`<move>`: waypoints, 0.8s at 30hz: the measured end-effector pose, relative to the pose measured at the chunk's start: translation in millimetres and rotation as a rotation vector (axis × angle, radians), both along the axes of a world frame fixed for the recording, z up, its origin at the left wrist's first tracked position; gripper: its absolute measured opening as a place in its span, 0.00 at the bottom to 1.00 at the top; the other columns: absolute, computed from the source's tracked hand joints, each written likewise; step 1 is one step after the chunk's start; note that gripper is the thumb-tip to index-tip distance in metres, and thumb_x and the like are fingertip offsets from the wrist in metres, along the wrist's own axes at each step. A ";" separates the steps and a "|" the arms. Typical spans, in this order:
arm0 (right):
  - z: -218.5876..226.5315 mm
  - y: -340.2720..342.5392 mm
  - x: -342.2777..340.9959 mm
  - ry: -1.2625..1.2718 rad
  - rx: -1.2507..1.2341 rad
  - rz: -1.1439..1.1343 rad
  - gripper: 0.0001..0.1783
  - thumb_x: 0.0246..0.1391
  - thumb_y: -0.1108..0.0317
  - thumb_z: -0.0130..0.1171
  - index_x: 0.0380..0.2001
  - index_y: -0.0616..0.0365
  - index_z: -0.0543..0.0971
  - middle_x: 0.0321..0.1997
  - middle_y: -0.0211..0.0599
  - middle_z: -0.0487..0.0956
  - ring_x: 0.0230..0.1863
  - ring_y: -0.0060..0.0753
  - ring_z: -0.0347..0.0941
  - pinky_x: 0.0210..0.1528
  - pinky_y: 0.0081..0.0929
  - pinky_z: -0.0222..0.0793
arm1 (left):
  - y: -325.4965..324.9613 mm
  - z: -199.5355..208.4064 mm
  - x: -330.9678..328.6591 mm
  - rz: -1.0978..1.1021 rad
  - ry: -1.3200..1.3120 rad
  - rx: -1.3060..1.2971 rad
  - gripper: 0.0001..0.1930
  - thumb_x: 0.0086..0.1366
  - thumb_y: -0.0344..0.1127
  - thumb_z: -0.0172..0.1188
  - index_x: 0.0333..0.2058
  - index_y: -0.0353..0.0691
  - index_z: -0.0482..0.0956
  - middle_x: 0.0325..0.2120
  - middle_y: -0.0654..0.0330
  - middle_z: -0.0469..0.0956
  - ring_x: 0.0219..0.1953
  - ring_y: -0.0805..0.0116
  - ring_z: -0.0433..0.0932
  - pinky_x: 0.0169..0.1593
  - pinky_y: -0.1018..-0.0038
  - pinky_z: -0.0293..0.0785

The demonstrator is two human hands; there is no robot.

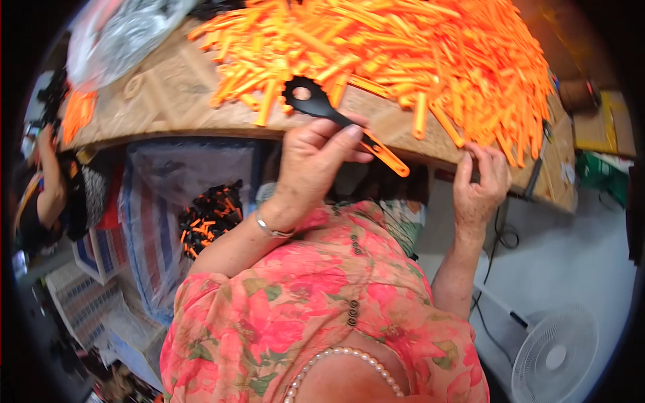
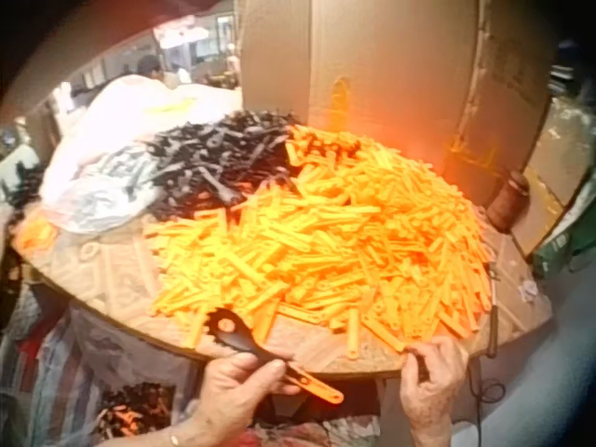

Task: The person assembles orange plastic components by inserting them into a black plastic jig and striking them with a hammer to secure the fit. The person repeatedly picks up orange pieces, aligns them in the jig, and uses a hammer to drive them into place, then discards the finished units.

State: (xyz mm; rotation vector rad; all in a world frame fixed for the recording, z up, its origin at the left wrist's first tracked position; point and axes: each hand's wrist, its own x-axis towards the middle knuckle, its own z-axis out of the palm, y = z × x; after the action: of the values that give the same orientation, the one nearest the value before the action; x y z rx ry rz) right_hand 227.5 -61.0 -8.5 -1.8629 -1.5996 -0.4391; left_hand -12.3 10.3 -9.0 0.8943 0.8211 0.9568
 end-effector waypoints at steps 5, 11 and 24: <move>10.5 15.6 -10.5 0.016 0.014 -0.028 0.09 0.44 0.74 0.62 0.32 0.53 0.81 0.33 0.33 0.75 0.39 0.36 0.73 0.48 0.35 0.63 | -1.4 0.0 -4.5 -0.004 -0.053 0.035 0.11 0.67 0.28 0.54 0.44 0.29 0.77 0.37 0.56 0.80 0.37 0.72 0.80 0.40 0.75 0.82; 28.2 65.6 -56.0 0.092 0.010 0.342 0.08 0.45 0.74 0.63 0.33 0.54 0.81 0.31 0.34 0.75 0.35 0.37 0.73 0.45 0.33 0.62 | -1.2 -1.7 -17.0 0.084 -0.075 0.040 0.11 0.68 0.29 0.53 0.45 0.29 0.77 0.38 0.55 0.80 0.37 0.72 0.80 0.40 0.75 0.82; 16.7 146.4 -122.1 -0.083 -0.070 0.461 0.08 0.48 0.65 0.63 0.32 0.54 0.82 0.30 0.32 0.76 0.38 0.35 0.73 0.46 0.35 0.62 | 3.8 -2.1 -53.8 0.226 -0.087 0.056 0.12 0.69 0.31 0.51 0.45 0.27 0.75 0.38 0.51 0.80 0.37 0.70 0.81 0.39 0.78 0.81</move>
State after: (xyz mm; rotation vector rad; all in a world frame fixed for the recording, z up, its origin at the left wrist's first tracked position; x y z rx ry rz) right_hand 105.4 85.4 8.2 -1.4713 -2.0508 -0.2595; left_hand -66.1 14.0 -11.1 0.8129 0.8358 1.2136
